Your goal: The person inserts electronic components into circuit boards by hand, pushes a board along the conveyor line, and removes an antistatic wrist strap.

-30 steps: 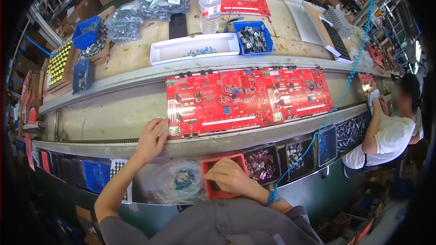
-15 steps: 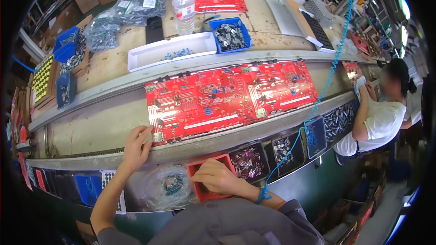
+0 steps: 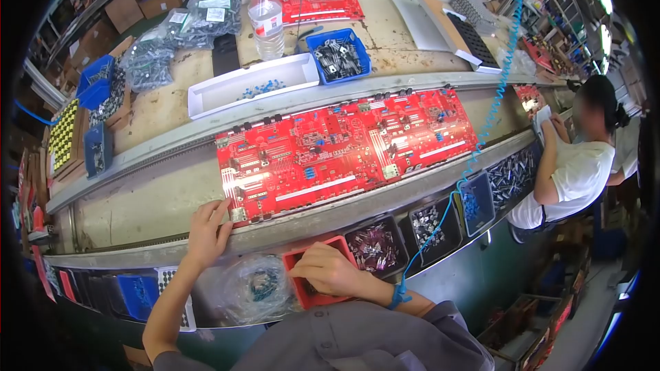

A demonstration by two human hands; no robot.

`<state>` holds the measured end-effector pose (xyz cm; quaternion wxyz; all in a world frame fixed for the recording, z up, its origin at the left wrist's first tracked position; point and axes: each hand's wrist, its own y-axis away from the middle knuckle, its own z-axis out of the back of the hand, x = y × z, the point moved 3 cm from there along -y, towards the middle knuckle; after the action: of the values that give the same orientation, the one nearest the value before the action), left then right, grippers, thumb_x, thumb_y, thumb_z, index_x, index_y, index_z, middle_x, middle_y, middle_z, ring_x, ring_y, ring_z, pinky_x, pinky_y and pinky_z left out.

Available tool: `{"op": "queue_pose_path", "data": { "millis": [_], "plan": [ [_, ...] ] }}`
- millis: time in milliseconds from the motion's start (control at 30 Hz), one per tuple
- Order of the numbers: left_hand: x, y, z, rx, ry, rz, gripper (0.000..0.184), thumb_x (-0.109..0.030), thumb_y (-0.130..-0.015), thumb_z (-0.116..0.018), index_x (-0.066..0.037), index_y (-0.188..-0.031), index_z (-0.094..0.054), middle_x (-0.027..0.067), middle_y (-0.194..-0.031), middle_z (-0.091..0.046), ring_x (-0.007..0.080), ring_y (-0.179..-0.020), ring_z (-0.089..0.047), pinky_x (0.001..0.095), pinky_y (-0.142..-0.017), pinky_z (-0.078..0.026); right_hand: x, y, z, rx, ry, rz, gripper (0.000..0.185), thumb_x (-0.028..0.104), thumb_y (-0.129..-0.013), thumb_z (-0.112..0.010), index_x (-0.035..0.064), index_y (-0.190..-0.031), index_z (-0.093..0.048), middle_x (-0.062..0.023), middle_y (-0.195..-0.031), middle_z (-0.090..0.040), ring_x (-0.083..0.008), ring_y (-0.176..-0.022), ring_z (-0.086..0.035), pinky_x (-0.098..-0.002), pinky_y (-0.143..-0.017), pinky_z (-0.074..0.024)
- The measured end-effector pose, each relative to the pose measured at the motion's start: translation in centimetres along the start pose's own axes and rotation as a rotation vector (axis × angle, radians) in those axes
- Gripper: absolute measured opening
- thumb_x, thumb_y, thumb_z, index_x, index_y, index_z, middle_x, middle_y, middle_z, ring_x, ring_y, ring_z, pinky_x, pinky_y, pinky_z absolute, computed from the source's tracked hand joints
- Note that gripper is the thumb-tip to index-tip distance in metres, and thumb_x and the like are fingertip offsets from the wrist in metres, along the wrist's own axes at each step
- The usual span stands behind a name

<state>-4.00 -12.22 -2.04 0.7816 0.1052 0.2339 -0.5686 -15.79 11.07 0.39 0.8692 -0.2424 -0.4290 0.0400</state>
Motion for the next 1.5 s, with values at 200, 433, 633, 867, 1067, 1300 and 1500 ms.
{"op": "queue_pose_path", "data": {
  "millis": [200, 433, 633, 867, 1067, 1300, 1500],
  "plan": [
    [0.3, 0.1, -0.2, -0.018, 0.0, 0.009, 0.048, -0.013, -0.082, -0.055, 0.0, -0.126, -0.044, 0.0193, -0.118, -0.049, 0.0352, -0.108, -0.046, 0.0405, -0.095, -0.034, 0.0, 0.0, 0.2, -0.012, 0.001, -0.003, 0.025, 0.0, -0.066, -0.062, 0.0038, -0.09, -0.064, -0.0075, -0.084, -0.06, -0.0249, -0.081, -0.056, -0.0356, -0.074, -0.0448],
    [0.5, 0.1, -0.1, -0.026, 0.048, 0.04, 0.047, -0.014, -0.083, -0.055, 0.0, -0.126, -0.045, 0.0197, -0.118, -0.05, 0.0349, -0.109, -0.045, 0.0408, -0.095, -0.034, 0.1, -0.3, 0.2, -0.032, -0.003, 0.01, 0.027, -0.004, -0.065, -0.059, 0.0044, -0.09, -0.064, -0.0073, -0.08, -0.06, -0.0253, -0.074, -0.055, -0.0352, -0.068, -0.0441],
    [0.6, 0.1, 0.0, -0.008, 0.048, 0.045, 0.046, -0.016, -0.084, -0.055, 0.0, -0.126, -0.046, 0.0197, -0.118, -0.05, 0.035, -0.108, -0.046, 0.041, -0.096, -0.034, 0.1, -0.4, 0.2, -0.039, 0.001, 0.014, 0.026, -0.003, -0.065, -0.059, 0.004, -0.09, -0.064, -0.0073, -0.08, -0.06, -0.0249, -0.073, -0.055, -0.035, -0.068, -0.0443],
    [2.9, -0.3, 0.0, 0.221, 0.569, 0.134, 0.047, -0.016, -0.09, -0.048, -0.006, -0.135, -0.039, 0.0124, -0.12, -0.051, 0.023, -0.11, -0.047, 0.0327, -0.093, -0.037, -0.1, 0.2, -0.1, 0.015, 0.008, -0.015, 0.026, -0.001, -0.065, -0.061, 0.0036, -0.09, -0.064, -0.0076, -0.085, -0.061, -0.0256, -0.081, -0.056, -0.0358, -0.075, -0.0453],
    [3.2, -0.8, 0.0, 0.366, 0.629, 0.119, 0.054, -0.013, -0.091, -0.046, -0.014, -0.142, -0.029, 0.0093, -0.123, -0.048, 0.0199, -0.11, -0.047, 0.0309, -0.092, -0.038, -0.1, -0.1, -0.3, -0.012, 0.032, 0.012, 0.026, -0.001, -0.064, -0.062, 0.0029, -0.089, -0.063, -0.0072, -0.083, -0.06, -0.0246, -0.079, -0.056, -0.0352, -0.073, -0.045],
    [1.8, -2.5, -1.2, 0.431, 0.615, 0.027, 0.061, -0.007, -0.089, -0.047, -0.021, -0.144, -0.025, 0.0101, -0.124, -0.046, 0.0211, -0.108, -0.047, 0.032, -0.092, -0.039, -0.1, 0.0, -0.4, -0.012, 0.045, 0.028, 0.025, -0.001, -0.064, -0.062, 0.0023, -0.088, -0.064, -0.0068, -0.081, -0.06, -0.0234, -0.077, -0.056, -0.0348, -0.07, -0.0442],
    [0.5, -3.9, -3.4, 0.453, 0.627, -0.038, 0.065, -0.004, -0.088, -0.048, -0.024, -0.144, -0.022, 0.0103, -0.123, -0.047, 0.022, -0.106, -0.048, 0.0327, -0.091, -0.04, 0.0, -0.2, -0.4, -0.046, 0.012, 0.021, 0.024, -0.003, -0.065, -0.06, 0.0035, -0.088, -0.064, -0.0078, -0.08, -0.06, -0.026, -0.073, -0.056, -0.0356, -0.066, -0.0437]
  ]
}}
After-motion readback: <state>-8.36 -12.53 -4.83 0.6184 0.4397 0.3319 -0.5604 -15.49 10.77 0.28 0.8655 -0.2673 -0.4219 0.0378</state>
